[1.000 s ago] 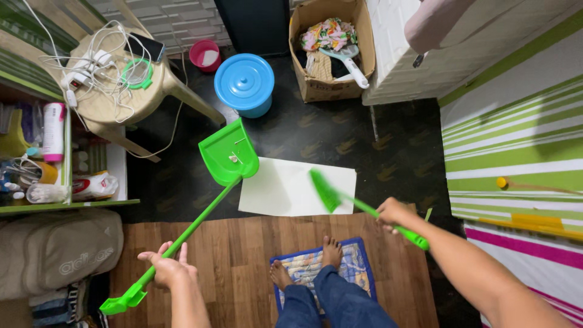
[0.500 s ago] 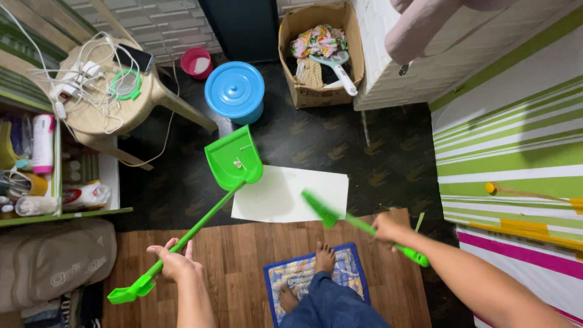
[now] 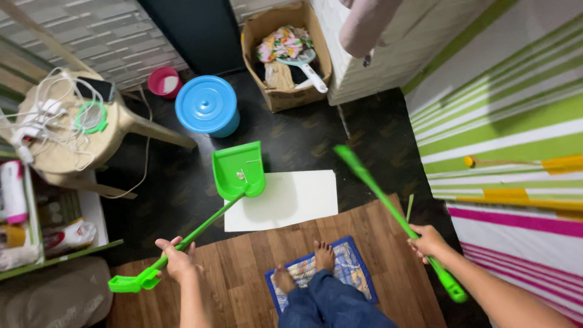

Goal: The person sweeps a small area of the floor using a green broom and dustpan, gathering debris into the dustpan. They also move a power strip and a bottle to clear the sweeping path.

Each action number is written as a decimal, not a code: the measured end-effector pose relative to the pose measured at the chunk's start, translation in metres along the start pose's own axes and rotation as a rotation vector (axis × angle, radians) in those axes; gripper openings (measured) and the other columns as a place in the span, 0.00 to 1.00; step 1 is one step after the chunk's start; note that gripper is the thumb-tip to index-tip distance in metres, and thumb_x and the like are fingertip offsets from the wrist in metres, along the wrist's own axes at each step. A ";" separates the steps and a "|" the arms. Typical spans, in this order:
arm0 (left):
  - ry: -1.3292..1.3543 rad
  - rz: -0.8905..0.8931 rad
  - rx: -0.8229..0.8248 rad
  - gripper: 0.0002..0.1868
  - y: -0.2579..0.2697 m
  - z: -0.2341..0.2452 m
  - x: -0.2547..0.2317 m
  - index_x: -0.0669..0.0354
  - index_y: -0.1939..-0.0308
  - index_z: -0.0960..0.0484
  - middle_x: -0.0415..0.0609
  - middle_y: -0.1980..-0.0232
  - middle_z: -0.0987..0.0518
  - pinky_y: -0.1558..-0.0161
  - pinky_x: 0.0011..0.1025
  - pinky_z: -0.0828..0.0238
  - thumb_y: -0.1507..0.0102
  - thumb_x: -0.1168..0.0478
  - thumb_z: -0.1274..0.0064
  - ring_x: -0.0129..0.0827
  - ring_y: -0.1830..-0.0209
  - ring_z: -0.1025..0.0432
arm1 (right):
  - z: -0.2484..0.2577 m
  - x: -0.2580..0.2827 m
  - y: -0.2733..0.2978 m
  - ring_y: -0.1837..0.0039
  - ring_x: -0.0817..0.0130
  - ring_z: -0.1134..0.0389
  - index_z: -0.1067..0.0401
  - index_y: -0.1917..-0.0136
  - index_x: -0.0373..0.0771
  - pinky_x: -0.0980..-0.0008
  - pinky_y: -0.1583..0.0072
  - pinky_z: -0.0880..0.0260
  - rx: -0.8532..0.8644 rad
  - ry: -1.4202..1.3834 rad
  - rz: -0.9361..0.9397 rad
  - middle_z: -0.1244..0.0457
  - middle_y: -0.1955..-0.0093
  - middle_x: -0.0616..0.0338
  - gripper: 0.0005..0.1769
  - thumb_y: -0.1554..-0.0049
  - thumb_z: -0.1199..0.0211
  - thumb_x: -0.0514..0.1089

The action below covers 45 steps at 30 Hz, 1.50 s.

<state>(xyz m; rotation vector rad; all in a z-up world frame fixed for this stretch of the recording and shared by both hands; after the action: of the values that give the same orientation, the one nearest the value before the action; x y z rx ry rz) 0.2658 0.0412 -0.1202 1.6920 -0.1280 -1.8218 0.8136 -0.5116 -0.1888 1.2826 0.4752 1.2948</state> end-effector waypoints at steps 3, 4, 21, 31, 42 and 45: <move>-0.011 -0.035 0.095 0.32 -0.003 -0.022 -0.006 0.59 0.53 0.28 0.49 0.50 0.23 0.46 0.42 0.21 0.31 0.32 0.60 0.41 0.49 0.26 | 0.002 -0.038 -0.006 0.74 0.59 0.38 0.33 0.34 0.30 0.58 0.72 0.38 -0.236 -0.183 -0.112 0.39 0.71 0.50 0.24 0.43 0.36 0.35; -0.031 -0.049 0.129 0.32 -0.002 -0.030 -0.009 0.59 0.53 0.29 0.50 0.51 0.23 0.46 0.43 0.21 0.31 0.32 0.60 0.42 0.49 0.27 | -0.003 -0.045 -0.011 0.73 0.59 0.37 0.30 0.42 0.22 0.59 0.72 0.38 -0.312 -0.212 -0.169 0.38 0.71 0.49 0.19 0.43 0.32 0.37; -0.085 -0.145 0.316 0.24 0.082 -0.163 -0.071 0.69 0.54 0.31 0.59 0.57 0.20 0.56 0.44 0.14 0.31 0.47 0.47 0.42 0.60 0.21 | -0.054 -0.080 -0.010 0.76 0.67 0.43 0.46 0.21 0.50 0.62 0.73 0.41 -0.359 -0.537 -0.182 0.40 0.73 0.57 0.40 0.43 0.39 0.34; -0.157 -0.200 0.530 0.27 0.096 -0.204 -0.054 0.74 0.56 0.29 0.59 0.56 0.21 0.55 0.43 0.17 0.28 0.46 0.50 0.45 0.58 0.22 | -0.167 -0.044 -0.030 0.77 0.71 0.45 0.43 0.23 0.58 0.67 0.74 0.46 0.039 -0.899 -0.114 0.42 0.73 0.62 0.39 0.44 0.37 0.38; -0.241 -0.238 0.649 0.27 0.131 -0.228 -0.040 0.74 0.57 0.25 0.60 0.56 0.20 0.57 0.40 0.19 0.26 0.47 0.51 0.44 0.60 0.23 | -0.120 -0.138 0.013 0.76 0.69 0.42 0.42 0.24 0.52 0.65 0.74 0.43 -0.334 -0.749 -0.230 0.41 0.73 0.59 0.37 0.43 0.36 0.35; -0.220 -0.207 0.674 0.26 0.146 -0.234 -0.024 0.73 0.57 0.25 0.58 0.55 0.21 0.56 0.36 0.15 0.27 0.46 0.51 0.40 0.59 0.21 | -0.140 -0.117 -0.002 0.75 0.69 0.42 0.40 0.26 0.51 0.67 0.73 0.43 -0.105 -0.875 -0.152 0.41 0.73 0.60 0.34 0.43 0.36 0.35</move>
<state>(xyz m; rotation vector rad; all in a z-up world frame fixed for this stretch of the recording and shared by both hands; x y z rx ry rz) 0.5370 0.0190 -0.0686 1.9849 -0.7575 -2.2839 0.6603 -0.5551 -0.2777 1.5383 -0.1181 0.5275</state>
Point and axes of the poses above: each hand's wrist, its own y-axis away from the middle knuckle, its own z-axis out of the back of the hand, x = y × z, the point moved 10 cm from there along -y, towards the middle knuckle
